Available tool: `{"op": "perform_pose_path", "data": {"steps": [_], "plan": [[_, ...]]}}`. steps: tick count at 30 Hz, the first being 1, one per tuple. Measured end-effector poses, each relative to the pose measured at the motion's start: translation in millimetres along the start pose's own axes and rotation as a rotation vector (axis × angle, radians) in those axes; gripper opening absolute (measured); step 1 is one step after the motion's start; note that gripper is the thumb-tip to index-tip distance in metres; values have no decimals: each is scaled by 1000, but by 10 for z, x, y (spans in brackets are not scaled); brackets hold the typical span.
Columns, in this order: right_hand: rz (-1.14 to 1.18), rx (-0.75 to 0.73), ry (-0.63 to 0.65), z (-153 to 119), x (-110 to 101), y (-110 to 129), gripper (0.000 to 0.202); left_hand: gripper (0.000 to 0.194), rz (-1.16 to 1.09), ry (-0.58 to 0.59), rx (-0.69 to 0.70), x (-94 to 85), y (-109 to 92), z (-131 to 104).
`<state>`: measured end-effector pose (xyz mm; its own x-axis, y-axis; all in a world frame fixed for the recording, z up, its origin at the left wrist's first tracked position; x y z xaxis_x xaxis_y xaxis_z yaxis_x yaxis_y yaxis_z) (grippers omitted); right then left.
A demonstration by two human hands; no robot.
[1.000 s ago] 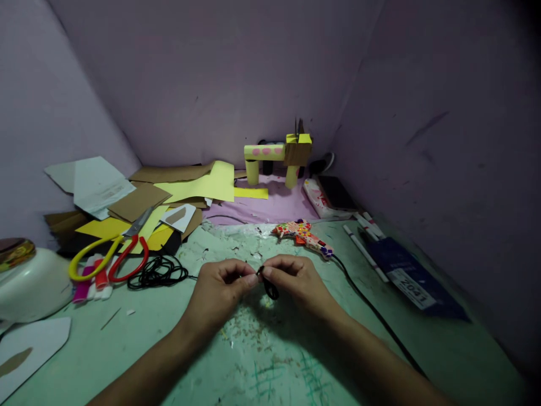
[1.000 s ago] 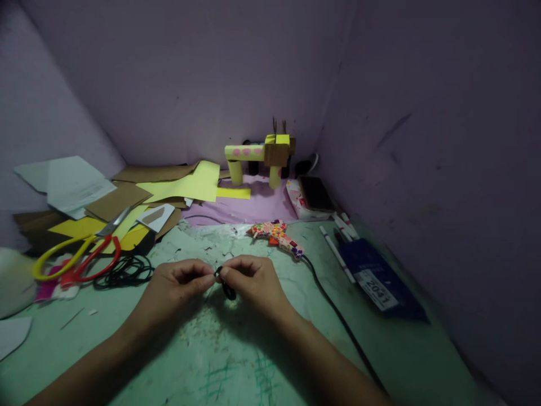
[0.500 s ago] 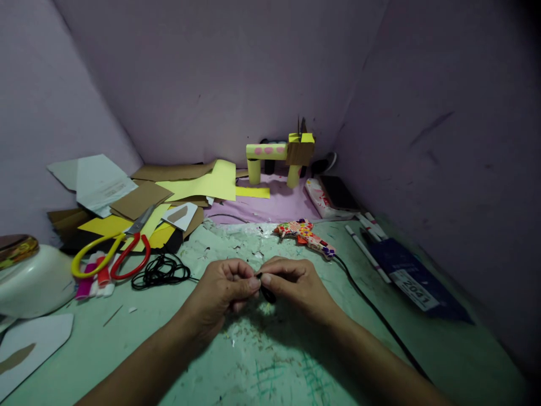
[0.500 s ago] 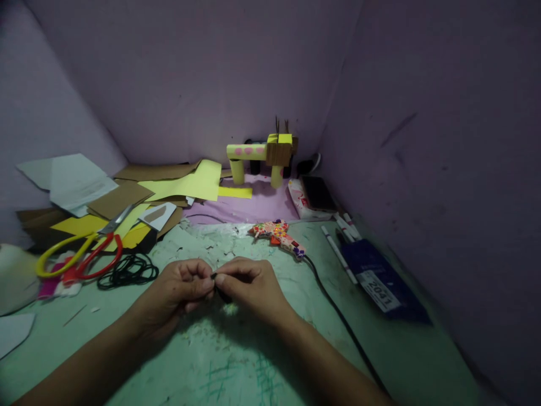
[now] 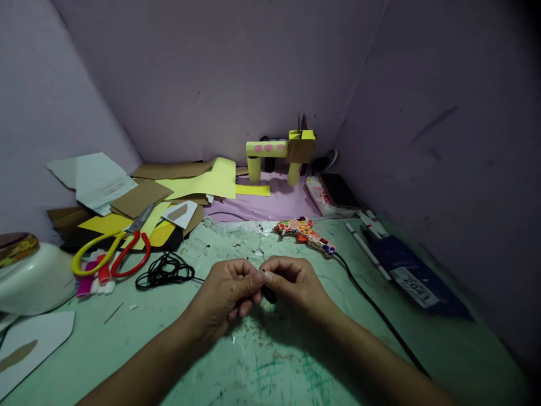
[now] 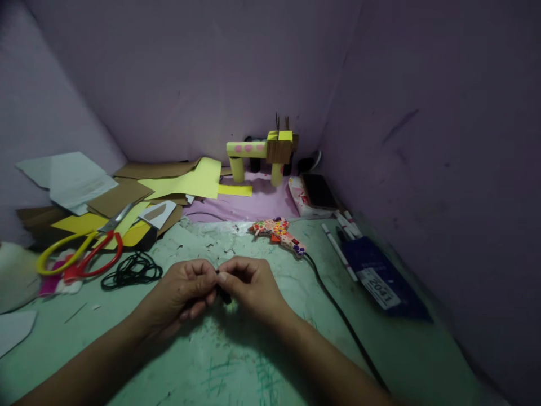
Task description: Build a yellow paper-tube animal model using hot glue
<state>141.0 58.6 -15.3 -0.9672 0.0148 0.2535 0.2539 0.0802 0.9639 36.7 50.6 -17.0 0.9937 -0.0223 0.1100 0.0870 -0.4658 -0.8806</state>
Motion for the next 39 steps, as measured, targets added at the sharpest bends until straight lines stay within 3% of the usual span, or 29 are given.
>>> {"op": "perform_pose_path", "data": {"steps": [4,9,12,15,21,31,35,39], "plan": [[79,43,-4,11,4,-41,30,34,35,-107,133,-81,-132,15],[139,65,-54,46,-41,-35,27,13,293,-331,508,-247,-445,-103],[134,50,-65,50,-49,-23,28,6,480,-325,767,-178,-533,-204],[118,45,-67,42,-46,-33,28,9,539,-311,895,-114,-534,-242],[97,68,-30,23,-19,-72,27,9,502,-319,952,-98,-556,-282],[59,66,-20,6,14,-56,26,17,634,-281,1074,-39,-546,-366],[65,55,-2,5,26,-71,23,17,611,-251,1005,-45,-517,-313],[87,56,-18,13,8,-95,21,11,520,-263,791,-96,-406,-211]]}}
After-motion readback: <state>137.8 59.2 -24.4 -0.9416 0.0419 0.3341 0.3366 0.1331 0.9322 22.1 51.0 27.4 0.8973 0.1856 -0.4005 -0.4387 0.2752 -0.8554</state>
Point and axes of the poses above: each hand's wrist, its own z-axis towards the middle knuckle, its own x-axis out of the palm, y = z × x, the point moved 7 cm from there along z, towards the middle knuckle, and after that the axes turned 15 degrees about -y, right-handed, at the moved point
